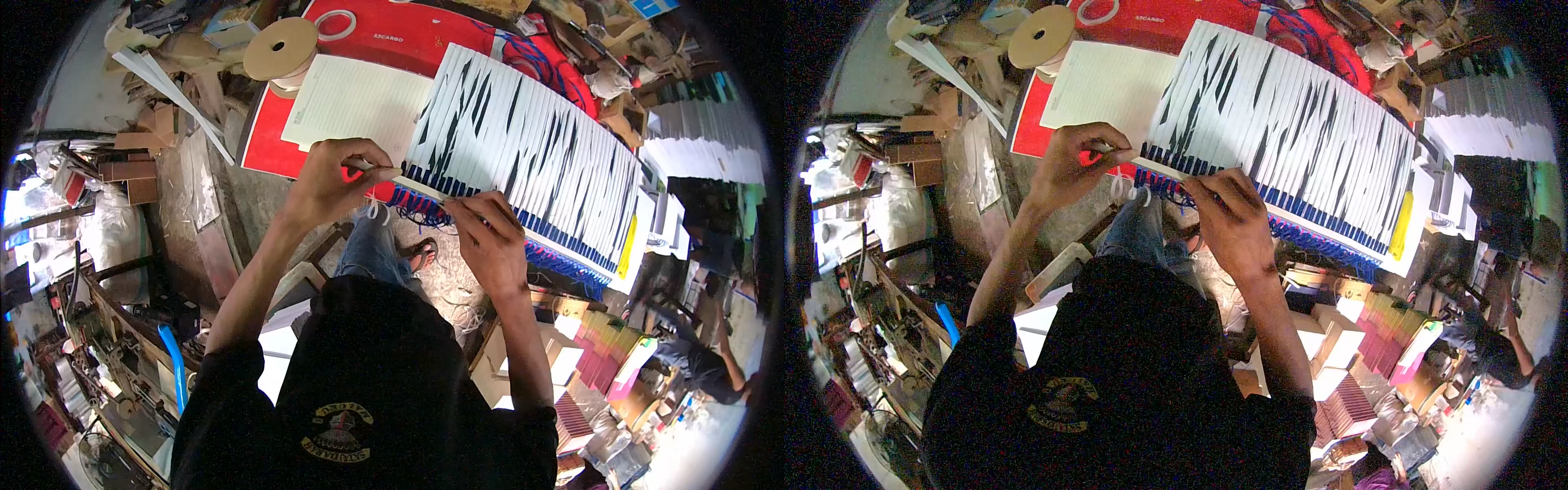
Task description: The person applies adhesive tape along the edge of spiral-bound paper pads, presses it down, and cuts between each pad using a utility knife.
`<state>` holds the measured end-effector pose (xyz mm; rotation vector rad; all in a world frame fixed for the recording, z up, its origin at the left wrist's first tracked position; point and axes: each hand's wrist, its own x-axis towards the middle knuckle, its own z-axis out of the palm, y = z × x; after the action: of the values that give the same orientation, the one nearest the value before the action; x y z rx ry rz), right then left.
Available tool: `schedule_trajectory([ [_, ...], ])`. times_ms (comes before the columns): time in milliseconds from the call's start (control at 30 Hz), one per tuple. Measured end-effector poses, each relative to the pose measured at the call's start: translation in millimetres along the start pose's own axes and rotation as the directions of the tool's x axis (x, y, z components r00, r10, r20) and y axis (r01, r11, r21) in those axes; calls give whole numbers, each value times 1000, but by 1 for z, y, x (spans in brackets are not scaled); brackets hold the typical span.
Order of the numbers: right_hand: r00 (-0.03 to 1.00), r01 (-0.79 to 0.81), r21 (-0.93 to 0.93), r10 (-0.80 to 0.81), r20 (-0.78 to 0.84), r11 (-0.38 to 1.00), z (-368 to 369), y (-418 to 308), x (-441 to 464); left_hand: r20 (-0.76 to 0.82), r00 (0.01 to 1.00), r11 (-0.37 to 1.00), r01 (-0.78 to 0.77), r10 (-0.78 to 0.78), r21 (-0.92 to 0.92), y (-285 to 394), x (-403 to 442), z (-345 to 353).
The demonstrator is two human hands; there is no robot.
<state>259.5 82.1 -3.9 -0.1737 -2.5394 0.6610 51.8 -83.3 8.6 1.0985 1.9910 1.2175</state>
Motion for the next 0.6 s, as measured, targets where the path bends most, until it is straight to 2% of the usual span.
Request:
schedule_trajectory([
  [600, 998, 10, -75, -15, -69, 997, -14, 3, -5, -28, 999, 997, 31, -34, -75, -12, 3, 5],
])
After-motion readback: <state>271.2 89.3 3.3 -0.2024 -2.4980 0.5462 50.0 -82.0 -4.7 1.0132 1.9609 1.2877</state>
